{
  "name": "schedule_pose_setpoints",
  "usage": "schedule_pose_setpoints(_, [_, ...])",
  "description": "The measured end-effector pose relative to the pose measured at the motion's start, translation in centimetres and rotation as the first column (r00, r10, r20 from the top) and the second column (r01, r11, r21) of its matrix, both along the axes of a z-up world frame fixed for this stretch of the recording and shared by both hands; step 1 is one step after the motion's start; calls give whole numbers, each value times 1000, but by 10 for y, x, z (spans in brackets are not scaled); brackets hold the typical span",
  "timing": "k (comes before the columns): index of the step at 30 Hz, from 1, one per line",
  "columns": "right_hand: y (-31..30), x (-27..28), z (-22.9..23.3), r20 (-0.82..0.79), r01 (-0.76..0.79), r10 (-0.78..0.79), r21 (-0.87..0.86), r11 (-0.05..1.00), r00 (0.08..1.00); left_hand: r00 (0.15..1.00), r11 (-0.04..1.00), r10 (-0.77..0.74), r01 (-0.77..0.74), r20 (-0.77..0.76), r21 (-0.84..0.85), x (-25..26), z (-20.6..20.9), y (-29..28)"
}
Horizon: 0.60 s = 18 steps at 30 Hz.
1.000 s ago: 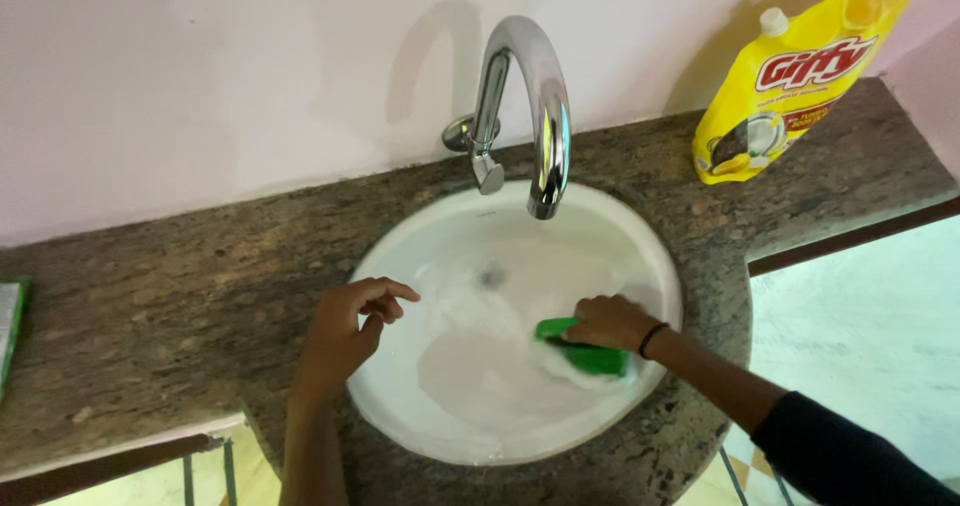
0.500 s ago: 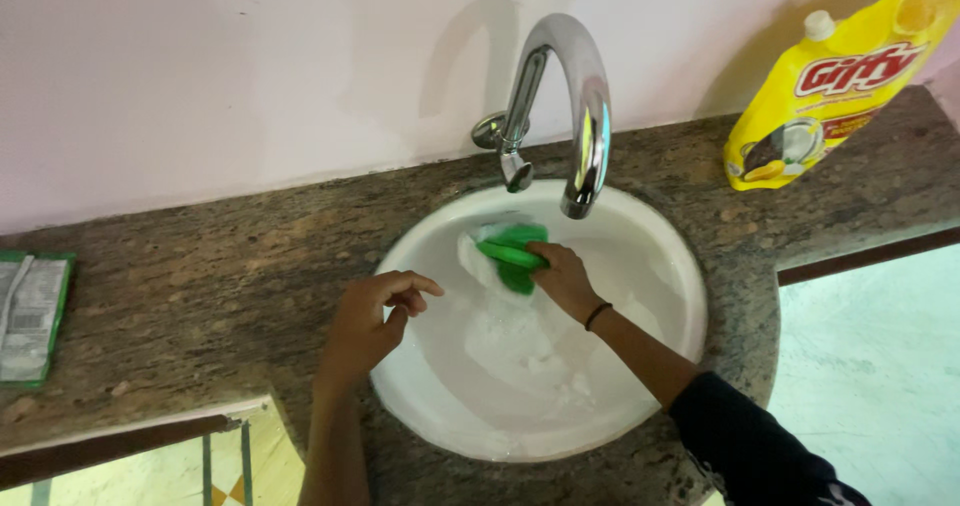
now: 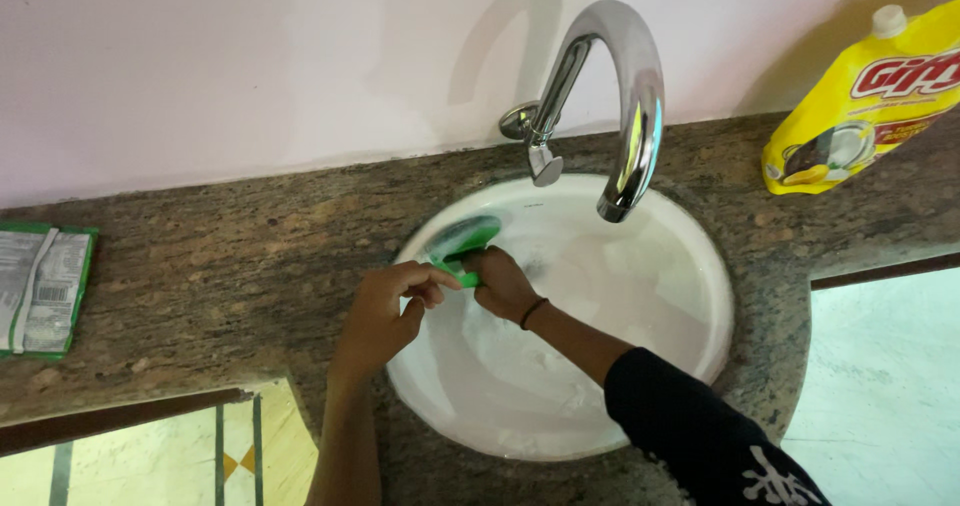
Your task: The person scrubs a white ceramic sink with a green sponge under running water. They repeatedly rub the sponge against the sink's interior surfaces and rinse it, continuing the cleaning motion throughout the clip.
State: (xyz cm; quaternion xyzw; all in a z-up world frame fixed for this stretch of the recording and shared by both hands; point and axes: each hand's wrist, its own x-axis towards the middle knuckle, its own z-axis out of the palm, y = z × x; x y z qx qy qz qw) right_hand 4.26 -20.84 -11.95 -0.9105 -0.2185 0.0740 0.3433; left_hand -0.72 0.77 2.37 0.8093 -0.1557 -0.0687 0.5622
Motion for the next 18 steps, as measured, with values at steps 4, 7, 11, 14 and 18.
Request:
schedule_pose_setpoints(4, [-3,9,6,48,-188,192,-89,978,980,999,997,-1,5,45,-76,0,-4,2])
schedule_pose_setpoints(7, [5,7,23,29,-385,410,-287,877,912,1000,996,-1,4,31,-84,1,-7,2])
schedule_pose_setpoints(11, [16,0,53,-110,-613,669,-528,588,735,999,993,10,-4,49,-114,1,-7,3])
schedule_pose_setpoints(14, [15,-10,68,-152,-722,815,-573,389,559,996,992,31,-20,81,-124,-1,-6,5])
schedule_pose_setpoints(18, [-6,-22,79,-192,-742,921,-657,136,339,996,994,49,-43,68,-98,0,-5,5])
